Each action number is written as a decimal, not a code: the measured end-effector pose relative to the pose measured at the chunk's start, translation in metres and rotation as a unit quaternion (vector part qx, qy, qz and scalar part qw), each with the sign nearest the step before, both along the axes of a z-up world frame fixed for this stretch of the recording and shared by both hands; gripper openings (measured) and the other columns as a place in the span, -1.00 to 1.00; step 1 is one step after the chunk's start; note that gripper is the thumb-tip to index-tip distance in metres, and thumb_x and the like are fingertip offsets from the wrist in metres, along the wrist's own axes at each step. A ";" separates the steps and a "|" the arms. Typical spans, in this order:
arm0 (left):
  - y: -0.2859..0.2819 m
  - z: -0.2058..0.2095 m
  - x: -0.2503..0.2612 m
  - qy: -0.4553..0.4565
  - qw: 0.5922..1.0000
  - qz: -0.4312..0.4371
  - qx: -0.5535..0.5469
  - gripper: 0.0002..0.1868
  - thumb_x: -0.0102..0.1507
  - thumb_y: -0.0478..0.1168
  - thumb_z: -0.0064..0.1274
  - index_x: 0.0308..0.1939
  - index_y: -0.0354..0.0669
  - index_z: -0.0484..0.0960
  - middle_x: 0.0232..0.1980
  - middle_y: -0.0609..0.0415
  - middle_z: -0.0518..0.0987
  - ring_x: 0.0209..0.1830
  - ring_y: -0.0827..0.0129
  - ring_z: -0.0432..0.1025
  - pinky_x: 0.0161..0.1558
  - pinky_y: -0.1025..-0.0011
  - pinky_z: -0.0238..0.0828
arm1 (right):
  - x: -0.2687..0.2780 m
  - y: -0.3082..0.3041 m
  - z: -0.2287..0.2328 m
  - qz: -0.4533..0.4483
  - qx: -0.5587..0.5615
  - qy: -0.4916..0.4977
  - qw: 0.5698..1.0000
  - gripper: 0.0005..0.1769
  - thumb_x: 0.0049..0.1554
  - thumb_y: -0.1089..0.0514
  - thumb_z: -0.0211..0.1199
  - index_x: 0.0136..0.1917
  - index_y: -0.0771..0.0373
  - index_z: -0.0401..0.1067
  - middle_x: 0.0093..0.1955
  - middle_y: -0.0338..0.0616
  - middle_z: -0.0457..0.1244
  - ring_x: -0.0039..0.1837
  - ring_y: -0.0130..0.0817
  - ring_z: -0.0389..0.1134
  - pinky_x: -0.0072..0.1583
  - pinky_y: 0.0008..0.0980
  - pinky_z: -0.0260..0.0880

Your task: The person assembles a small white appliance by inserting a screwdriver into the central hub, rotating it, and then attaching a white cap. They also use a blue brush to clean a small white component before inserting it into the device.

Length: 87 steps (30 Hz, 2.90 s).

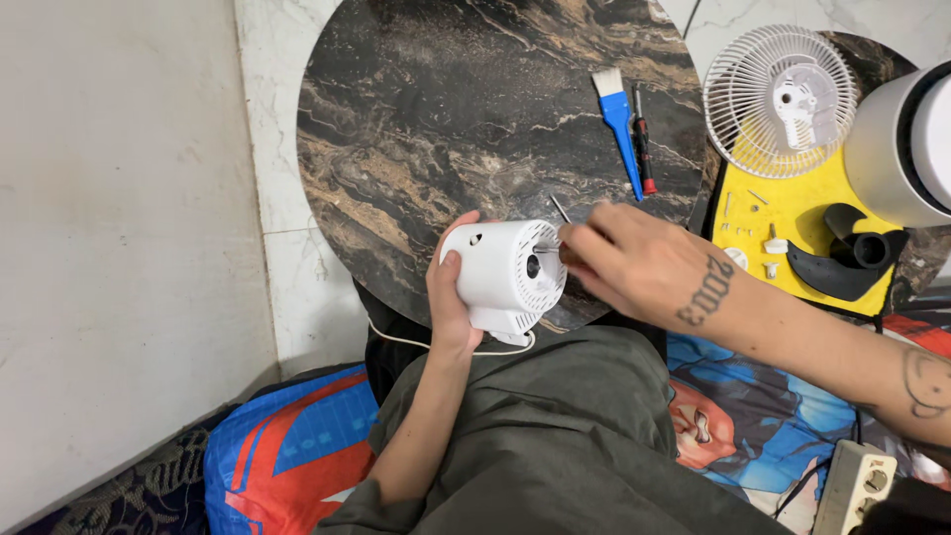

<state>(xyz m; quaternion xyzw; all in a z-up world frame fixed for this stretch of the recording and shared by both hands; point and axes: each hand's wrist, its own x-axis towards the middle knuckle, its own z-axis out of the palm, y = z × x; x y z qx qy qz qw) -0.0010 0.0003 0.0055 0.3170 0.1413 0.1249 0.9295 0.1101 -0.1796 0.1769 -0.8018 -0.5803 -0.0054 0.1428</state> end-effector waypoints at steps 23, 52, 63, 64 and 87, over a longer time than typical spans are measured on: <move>0.010 0.002 -0.005 -0.036 0.970 0.017 0.238 -0.30 0.30 -0.02 0.12 0.41 -0.39 0.38 0.32 -0.20 0.53 0.31 0.19 0.45 0.36 0.29 0.36 | 0.004 -0.014 -0.038 -0.154 -0.060 0.331 0.929 -0.66 0.17 0.00 0.23 0.10 0.27 0.42 -0.42 -0.09 0.30 -0.35 -0.16 0.40 -0.27 -0.25 0.35; 0.013 0.009 -0.010 -0.036 0.960 0.006 0.279 -0.23 0.29 0.03 0.14 0.46 -0.35 0.34 0.36 -0.22 0.52 0.33 0.22 0.45 0.38 0.31 0.34 | 0.008 -0.013 -0.034 0.015 0.010 0.109 0.994 -0.66 0.12 0.17 0.31 0.07 0.43 0.34 -0.20 0.01 0.28 -0.19 -0.02 0.40 -0.18 -0.12 0.38; 0.014 -0.004 0.010 -0.058 0.992 0.022 0.111 -0.14 0.24 0.16 0.17 0.41 -0.40 0.35 0.29 -0.27 0.51 0.25 0.10 0.48 0.27 0.17 0.48 | -0.007 -0.014 0.008 -0.035 0.031 0.052 0.998 -0.67 0.09 0.18 0.37 0.07 0.36 0.41 -0.24 -0.03 0.25 -0.25 -0.08 0.36 -0.20 -0.16 0.38; 0.016 -0.004 0.009 -0.068 0.992 0.027 0.107 -0.13 0.23 0.18 0.16 0.42 -0.39 0.35 0.30 -0.27 0.50 0.26 0.10 0.48 0.28 0.19 0.48 | -0.009 -0.015 0.013 -0.031 0.038 0.062 0.997 -0.67 0.08 0.19 0.38 0.07 0.37 0.42 -0.25 -0.04 0.24 -0.26 -0.10 0.35 -0.22 -0.18 0.37; 0.022 0.006 0.016 -0.091 0.987 0.028 0.131 -0.08 0.20 0.24 0.20 0.41 -0.36 0.36 0.30 -0.28 0.50 0.26 0.13 0.47 0.26 0.23 0.48 | -0.032 -0.006 -0.005 0.066 -0.001 -0.181 0.981 -0.48 -0.04 0.23 0.20 0.20 0.48 0.43 -0.18 -0.17 0.21 -0.17 -0.35 0.32 -0.14 -0.40 0.40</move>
